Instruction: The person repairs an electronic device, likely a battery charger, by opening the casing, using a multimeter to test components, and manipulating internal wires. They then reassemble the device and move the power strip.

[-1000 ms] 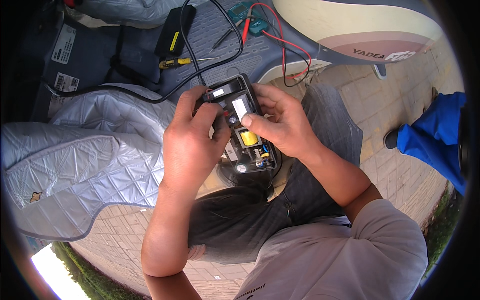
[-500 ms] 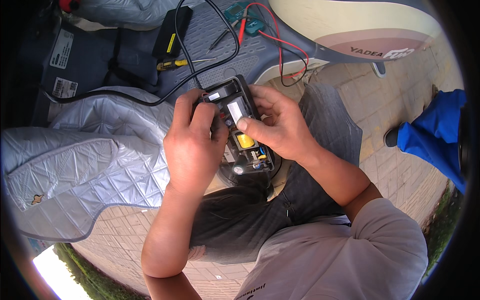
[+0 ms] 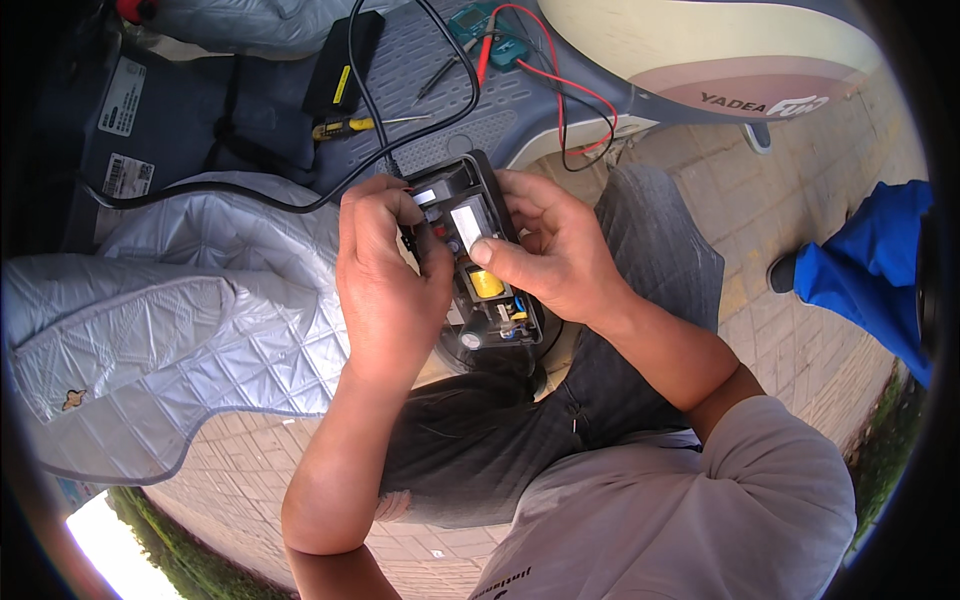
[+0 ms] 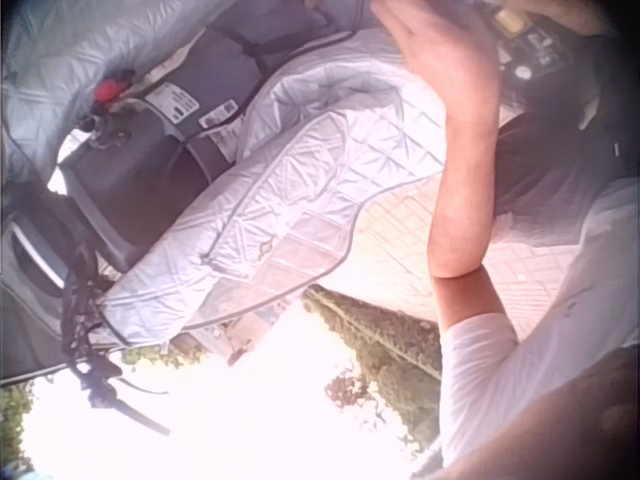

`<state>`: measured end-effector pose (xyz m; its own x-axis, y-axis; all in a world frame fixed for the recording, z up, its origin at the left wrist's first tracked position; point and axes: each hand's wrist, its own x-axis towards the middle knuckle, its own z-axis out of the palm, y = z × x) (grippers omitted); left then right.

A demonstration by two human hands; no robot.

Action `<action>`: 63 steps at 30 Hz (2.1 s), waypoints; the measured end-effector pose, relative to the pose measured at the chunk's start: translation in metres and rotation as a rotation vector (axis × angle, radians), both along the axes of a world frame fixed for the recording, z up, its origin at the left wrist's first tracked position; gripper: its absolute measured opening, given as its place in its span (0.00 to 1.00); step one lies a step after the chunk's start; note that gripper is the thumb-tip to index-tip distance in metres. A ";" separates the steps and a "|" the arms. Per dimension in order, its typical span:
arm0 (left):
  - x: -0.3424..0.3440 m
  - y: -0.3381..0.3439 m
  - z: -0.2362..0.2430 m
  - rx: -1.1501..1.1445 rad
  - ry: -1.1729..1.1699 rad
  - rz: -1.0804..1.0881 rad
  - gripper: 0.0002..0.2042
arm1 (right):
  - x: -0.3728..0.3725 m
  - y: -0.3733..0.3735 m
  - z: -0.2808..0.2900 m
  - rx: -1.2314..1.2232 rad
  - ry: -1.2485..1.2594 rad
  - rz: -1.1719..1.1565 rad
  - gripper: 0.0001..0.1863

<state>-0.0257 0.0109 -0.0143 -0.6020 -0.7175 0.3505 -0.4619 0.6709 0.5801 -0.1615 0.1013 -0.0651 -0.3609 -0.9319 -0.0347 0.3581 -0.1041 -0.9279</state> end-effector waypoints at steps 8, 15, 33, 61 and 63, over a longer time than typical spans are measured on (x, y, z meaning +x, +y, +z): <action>0.007 -0.010 -0.010 0.254 0.097 -0.038 0.16 | -0.004 -0.004 -0.003 0.033 -0.129 0.042 0.29; 0.014 -0.015 -0.011 0.317 0.220 -0.075 0.20 | -0.012 -0.006 -0.007 0.049 -0.260 0.069 0.29; 0.007 -0.010 -0.003 0.899 0.325 0.071 0.38 | -0.015 -0.012 -0.005 0.062 -0.164 0.045 0.29; 0.086 -0.021 0.058 0.749 -0.289 -0.301 0.18 | -0.082 -0.133 0.040 0.285 1.143 -0.026 0.30; 0.118 -0.021 0.054 1.004 -0.189 -0.199 0.15 | -0.087 -0.099 0.066 0.169 1.052 0.002 0.27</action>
